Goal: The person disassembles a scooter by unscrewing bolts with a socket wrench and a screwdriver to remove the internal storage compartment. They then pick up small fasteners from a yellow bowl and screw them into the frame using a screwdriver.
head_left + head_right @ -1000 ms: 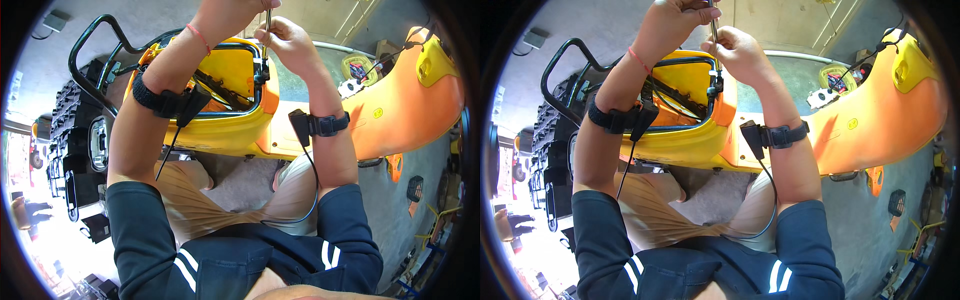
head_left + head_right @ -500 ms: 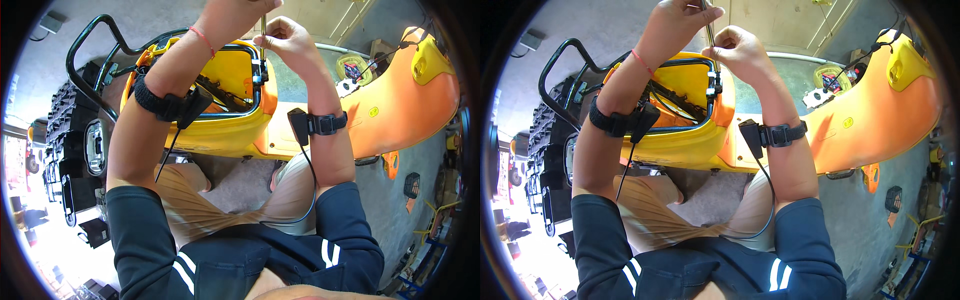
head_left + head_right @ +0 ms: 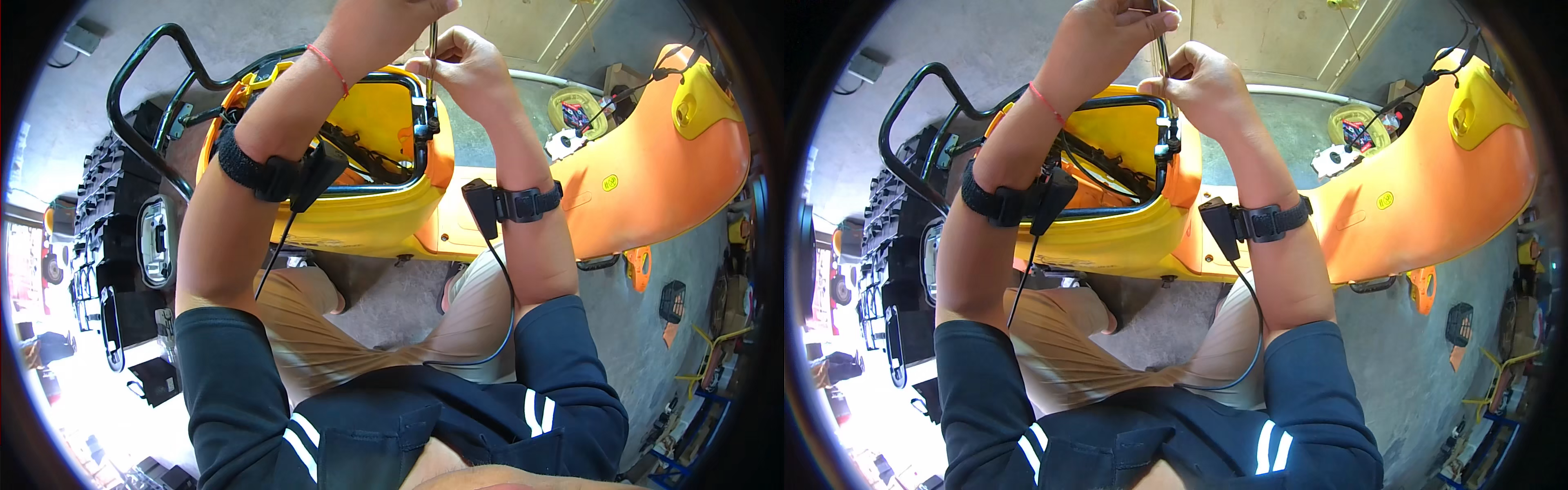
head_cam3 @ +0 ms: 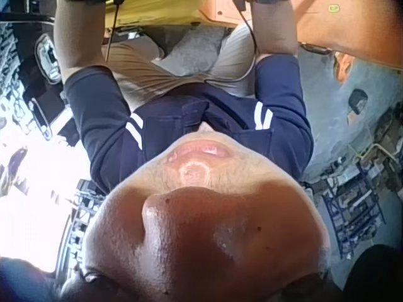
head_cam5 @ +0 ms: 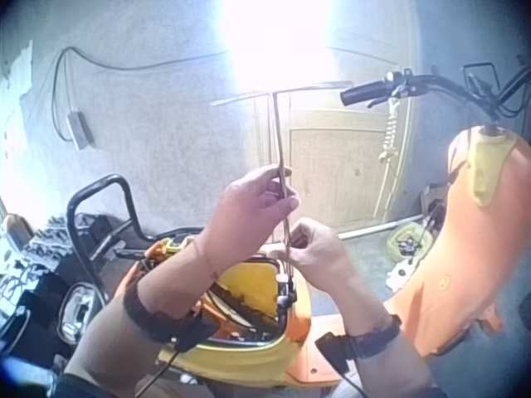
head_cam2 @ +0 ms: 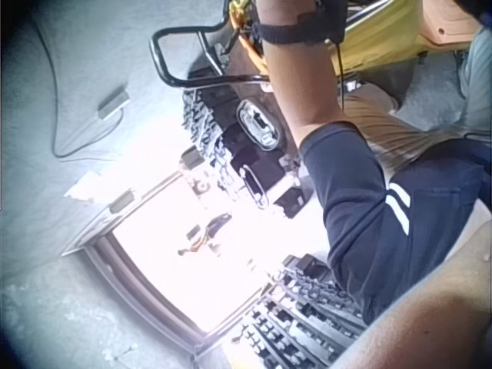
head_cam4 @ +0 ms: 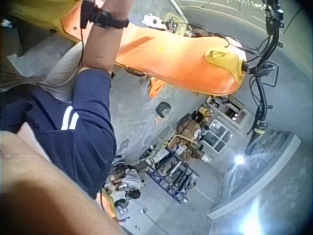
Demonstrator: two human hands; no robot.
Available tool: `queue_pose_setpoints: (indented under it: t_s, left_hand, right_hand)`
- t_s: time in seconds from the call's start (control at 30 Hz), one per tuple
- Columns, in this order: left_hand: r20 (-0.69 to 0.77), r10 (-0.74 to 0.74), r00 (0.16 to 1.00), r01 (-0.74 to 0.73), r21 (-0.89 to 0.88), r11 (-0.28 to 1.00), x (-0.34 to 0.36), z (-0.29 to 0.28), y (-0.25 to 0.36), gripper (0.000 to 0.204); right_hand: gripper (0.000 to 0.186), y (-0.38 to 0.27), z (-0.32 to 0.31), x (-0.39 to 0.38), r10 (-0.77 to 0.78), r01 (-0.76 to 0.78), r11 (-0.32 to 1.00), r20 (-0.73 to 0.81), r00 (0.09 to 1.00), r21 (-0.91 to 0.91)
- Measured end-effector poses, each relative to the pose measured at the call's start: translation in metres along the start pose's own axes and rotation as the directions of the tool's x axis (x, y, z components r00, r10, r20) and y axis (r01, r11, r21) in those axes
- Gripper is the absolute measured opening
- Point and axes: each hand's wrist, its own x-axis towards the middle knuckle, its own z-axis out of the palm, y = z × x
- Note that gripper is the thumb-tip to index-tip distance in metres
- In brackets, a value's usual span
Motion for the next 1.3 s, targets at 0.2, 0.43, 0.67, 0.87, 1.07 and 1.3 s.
queue_pose_setpoints:
  t_s: [0.2, 0.43, 0.67, 0.87, 1.07, 1.3]
  left_hand:
    - [-0.058, 0.015, 0.998, -0.041, -0.477, 0.878, -0.006, 0.007, -0.016, 0.046]
    - [-0.082, 0.097, 0.992, -0.112, -0.198, 0.974, -0.003, 0.010, -0.011, 0.043]
    - [-0.088, 0.011, 0.996, -0.031, -0.225, 0.974, -0.004, 0.010, -0.017, 0.044]
    - [-0.088, 0.042, 0.995, -0.069, -0.325, 0.943, -0.005, 0.016, -0.018, 0.053]
    - [-0.059, -0.026, 0.998, 0.007, -0.301, 0.953, -0.007, 0.013, -0.003, 0.054]
    - [-0.072, -0.005, 0.997, -0.003, -0.109, 0.994, -0.008, 0.009, -0.001, 0.059]
  right_hand:
    - [0.026, -0.010, 0.001, 0.001, 0.018, -0.056, 0.918, 0.100, 0.995, 0.393]
    - [0.023, -0.002, -0.007, 0.002, 0.014, -0.023, 0.991, 0.071, 0.997, 0.128]
    - [0.020, -0.014, -0.002, -0.004, -0.009, -0.070, 0.913, 0.192, 0.981, 0.402]
    - [0.020, -0.004, -0.006, 0.002, 0.033, -0.068, 0.975, 0.163, 0.986, 0.213]
    - [0.026, -0.016, 0.000, -0.005, 0.083, -0.103, 0.987, 0.158, 0.984, 0.125]
    - [0.025, -0.003, -0.009, 0.002, 0.018, -0.091, 0.946, 0.231, 0.973, 0.310]
